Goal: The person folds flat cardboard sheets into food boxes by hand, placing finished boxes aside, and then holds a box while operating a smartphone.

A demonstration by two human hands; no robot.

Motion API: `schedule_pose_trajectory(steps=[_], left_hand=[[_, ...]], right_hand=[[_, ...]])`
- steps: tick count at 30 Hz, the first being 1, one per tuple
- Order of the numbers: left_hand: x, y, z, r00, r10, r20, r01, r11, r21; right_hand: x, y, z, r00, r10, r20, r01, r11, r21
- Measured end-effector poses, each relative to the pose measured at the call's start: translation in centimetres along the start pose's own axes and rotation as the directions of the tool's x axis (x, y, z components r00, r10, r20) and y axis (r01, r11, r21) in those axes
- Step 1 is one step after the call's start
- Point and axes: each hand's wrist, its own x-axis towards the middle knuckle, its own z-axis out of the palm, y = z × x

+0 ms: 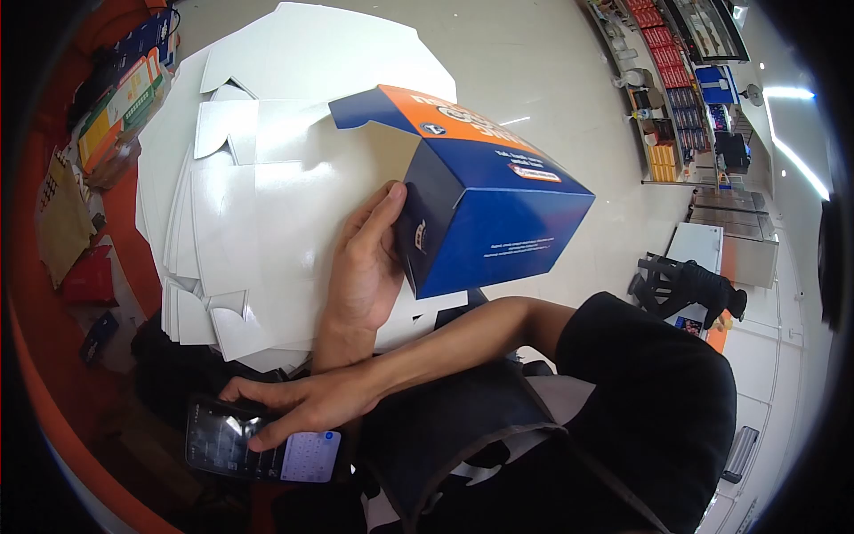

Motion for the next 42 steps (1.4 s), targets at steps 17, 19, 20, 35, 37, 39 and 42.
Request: schedule_pose_trajectory(steps=[17, 19, 20, 35, 37, 39, 42], left_hand=[[0.0, 0.0, -0.3, 1.0, -0.028, 0.001, 0.028, 0.999, 0.015], [0.0, 0.0, 0.0, 1.0, -0.005, -0.008, 0.005, 1.0, 0.001], [0.0, 0.0, 0.0, 1.0, -0.005, -0.007, 0.005, 1.0, 0.001], [0.0, 0.1, 0.0, 1.0, -0.007, -0.007, 0.007, 1.0, -0.01], [0.1, -0.1, -0.5, 0.999, -0.024, 0.022, 0.024, 1.0, 0.002], [0.1, -0.1, -0.7, 0.999, -0.026, 0.024, 0.025, 1.0, 0.006], [0.1, -0.2, -0.2, 1.0, -0.006, -0.01, 0.006, 1.0, 0.018]], right_hand=[[0.0, -0.6, -0.5, 0.953, 0.288, -0.097, -0.293, 0.955, -0.045], [0.0, -0.3, -0.1, 0.967, 0.227, -0.118, -0.232, 0.972, -0.025], [0.0, -0.2, 0.1, 0.976, 0.166, -0.141, -0.168, 0.986, -0.007], [0.6, 0.9, -0.3, 0.967, 0.16, -0.198, -0.153, 0.987, 0.054], [0.7, 0.7, -1.0, 0.972, 0.201, -0.119, -0.195, 0.979, 0.062], [0.6, 0.6, -1.0, 0.97, 0.24, -0.039, -0.238, 0.969, 0.066], [0.2, 0.3, -0.4, 0.987, 0.134, -0.092, -0.134, 0.991, 0.001]])
